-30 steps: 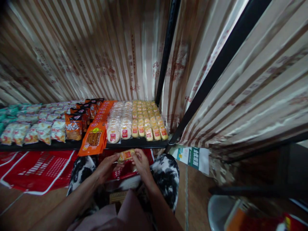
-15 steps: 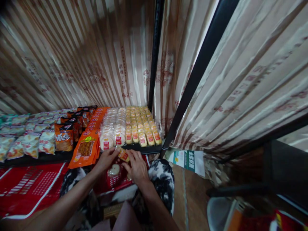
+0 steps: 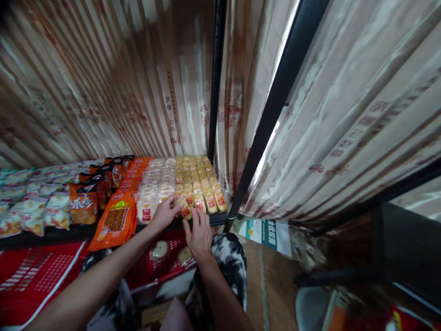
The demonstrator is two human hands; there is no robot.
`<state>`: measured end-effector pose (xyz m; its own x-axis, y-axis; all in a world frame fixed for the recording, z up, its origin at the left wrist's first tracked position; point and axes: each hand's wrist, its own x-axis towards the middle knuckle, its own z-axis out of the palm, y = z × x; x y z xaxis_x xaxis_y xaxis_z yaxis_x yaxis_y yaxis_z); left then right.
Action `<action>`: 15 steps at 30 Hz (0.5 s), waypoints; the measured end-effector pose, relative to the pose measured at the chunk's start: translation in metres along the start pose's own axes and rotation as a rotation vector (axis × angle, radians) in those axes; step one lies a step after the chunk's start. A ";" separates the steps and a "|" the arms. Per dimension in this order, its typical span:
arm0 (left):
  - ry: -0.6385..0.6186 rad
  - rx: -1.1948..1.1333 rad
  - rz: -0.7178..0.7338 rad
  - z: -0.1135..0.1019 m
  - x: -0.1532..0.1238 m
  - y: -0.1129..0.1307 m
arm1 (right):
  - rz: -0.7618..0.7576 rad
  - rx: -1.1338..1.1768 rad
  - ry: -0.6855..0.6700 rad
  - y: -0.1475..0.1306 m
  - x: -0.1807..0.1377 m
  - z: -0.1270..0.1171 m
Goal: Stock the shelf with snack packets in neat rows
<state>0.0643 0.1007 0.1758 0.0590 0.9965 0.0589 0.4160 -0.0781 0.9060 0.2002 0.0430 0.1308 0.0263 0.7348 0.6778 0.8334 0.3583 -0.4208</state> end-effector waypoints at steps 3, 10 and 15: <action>0.025 0.143 0.024 0.002 0.009 0.004 | -0.039 0.005 0.084 0.007 0.001 0.002; 0.020 0.292 0.072 0.010 0.021 0.007 | 0.043 -0.076 0.098 0.018 0.004 0.005; 0.049 0.344 0.100 0.013 0.026 0.007 | 0.065 -0.039 0.060 0.021 0.002 0.010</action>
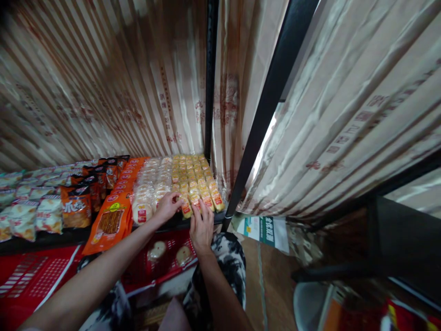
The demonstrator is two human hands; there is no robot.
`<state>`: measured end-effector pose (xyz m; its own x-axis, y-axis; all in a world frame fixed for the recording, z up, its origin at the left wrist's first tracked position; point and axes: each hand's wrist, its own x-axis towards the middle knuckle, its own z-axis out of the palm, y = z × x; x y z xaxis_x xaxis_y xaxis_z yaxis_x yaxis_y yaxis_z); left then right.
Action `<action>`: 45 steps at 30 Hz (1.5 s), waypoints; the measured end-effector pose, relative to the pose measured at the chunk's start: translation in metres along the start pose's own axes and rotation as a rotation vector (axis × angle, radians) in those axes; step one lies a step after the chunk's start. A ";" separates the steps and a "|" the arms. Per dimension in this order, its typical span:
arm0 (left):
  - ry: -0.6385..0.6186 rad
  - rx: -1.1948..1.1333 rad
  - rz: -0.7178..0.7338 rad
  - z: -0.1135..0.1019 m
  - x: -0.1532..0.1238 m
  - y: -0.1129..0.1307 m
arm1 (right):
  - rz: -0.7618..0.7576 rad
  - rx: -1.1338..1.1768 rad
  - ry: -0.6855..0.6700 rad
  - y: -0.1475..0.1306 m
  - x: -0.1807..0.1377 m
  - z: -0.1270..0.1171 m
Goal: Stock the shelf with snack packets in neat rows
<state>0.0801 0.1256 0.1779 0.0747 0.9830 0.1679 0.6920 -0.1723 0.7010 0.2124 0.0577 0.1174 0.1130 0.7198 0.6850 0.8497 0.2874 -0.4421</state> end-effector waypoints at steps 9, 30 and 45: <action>0.133 -0.059 0.082 0.013 -0.009 -0.011 | 0.033 0.017 -0.028 0.001 -0.002 0.004; 0.192 0.122 0.443 0.029 -0.063 -0.024 | 0.048 0.146 -0.041 0.003 -0.006 0.006; 0.291 0.326 0.546 0.039 -0.051 -0.021 | 0.086 0.134 -0.079 0.003 -0.005 0.008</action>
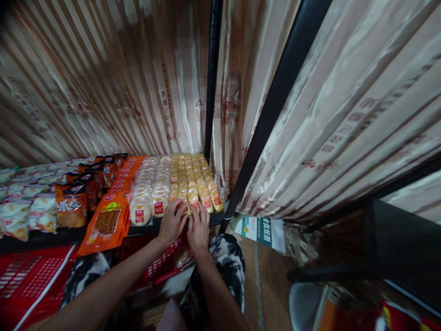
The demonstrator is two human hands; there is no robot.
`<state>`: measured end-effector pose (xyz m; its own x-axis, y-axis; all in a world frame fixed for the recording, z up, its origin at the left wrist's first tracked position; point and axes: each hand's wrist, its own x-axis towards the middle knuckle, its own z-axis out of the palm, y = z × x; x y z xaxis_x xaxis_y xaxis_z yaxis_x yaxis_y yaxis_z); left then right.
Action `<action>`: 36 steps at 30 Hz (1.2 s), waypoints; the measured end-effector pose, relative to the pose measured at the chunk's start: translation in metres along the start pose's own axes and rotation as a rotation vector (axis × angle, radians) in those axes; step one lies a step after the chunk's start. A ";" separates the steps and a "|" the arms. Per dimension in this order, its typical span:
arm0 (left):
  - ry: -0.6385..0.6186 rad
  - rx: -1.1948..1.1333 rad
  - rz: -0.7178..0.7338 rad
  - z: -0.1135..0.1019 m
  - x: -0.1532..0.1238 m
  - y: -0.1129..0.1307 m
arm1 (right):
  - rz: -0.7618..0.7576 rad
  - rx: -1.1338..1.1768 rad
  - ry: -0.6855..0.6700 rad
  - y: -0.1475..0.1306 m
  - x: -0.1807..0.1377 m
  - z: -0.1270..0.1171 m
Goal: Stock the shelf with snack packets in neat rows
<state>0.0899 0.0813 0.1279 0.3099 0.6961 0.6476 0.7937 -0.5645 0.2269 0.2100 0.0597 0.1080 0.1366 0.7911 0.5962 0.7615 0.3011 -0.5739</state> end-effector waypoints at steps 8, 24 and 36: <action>-0.045 -0.022 0.075 0.005 0.005 -0.006 | -0.009 -0.021 0.037 0.000 0.000 -0.001; -0.050 -0.038 0.106 0.003 0.007 -0.005 | 0.135 -0.283 0.125 0.017 0.030 -0.004; -0.056 -0.075 0.092 0.010 0.006 -0.009 | 0.118 -0.322 0.108 0.014 0.038 0.000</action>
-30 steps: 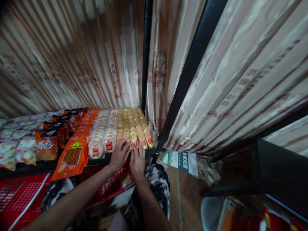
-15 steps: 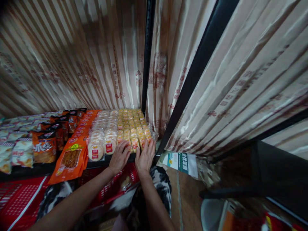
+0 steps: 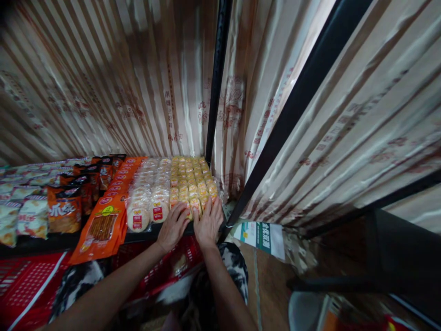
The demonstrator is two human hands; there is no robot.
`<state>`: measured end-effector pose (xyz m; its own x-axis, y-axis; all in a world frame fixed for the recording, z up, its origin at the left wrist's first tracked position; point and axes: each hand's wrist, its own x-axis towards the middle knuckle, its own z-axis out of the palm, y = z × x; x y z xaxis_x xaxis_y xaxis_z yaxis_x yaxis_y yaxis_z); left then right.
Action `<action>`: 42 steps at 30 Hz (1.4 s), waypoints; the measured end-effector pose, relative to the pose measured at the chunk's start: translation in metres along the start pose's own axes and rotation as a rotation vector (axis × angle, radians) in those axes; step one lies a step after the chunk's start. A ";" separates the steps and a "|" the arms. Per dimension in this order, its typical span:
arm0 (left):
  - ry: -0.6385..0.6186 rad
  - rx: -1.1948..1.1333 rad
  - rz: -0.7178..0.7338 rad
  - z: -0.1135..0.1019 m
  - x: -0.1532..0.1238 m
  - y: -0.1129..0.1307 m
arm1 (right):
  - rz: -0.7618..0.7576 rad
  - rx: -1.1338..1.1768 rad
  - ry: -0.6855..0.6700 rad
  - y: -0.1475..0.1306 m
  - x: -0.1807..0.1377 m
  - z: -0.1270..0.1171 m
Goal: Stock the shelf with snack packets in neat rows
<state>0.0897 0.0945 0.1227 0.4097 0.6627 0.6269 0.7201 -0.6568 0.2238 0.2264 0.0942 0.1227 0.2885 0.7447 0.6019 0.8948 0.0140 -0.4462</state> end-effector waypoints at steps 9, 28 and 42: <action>0.016 -0.035 -0.008 0.001 -0.001 0.000 | -0.107 -0.085 -0.030 -0.001 0.012 0.004; 0.103 -0.074 -0.096 -0.001 -0.004 0.000 | -0.149 -0.223 -0.123 -0.007 0.007 0.004; -0.096 0.330 -0.136 -0.024 -0.003 -0.015 | -0.139 -0.244 -0.094 -0.008 0.007 0.008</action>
<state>0.0637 0.0940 0.1357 0.3369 0.7771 0.5317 0.9071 -0.4193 0.0381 0.2184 0.1045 0.1255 0.1349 0.8056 0.5769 0.9823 -0.0325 -0.1844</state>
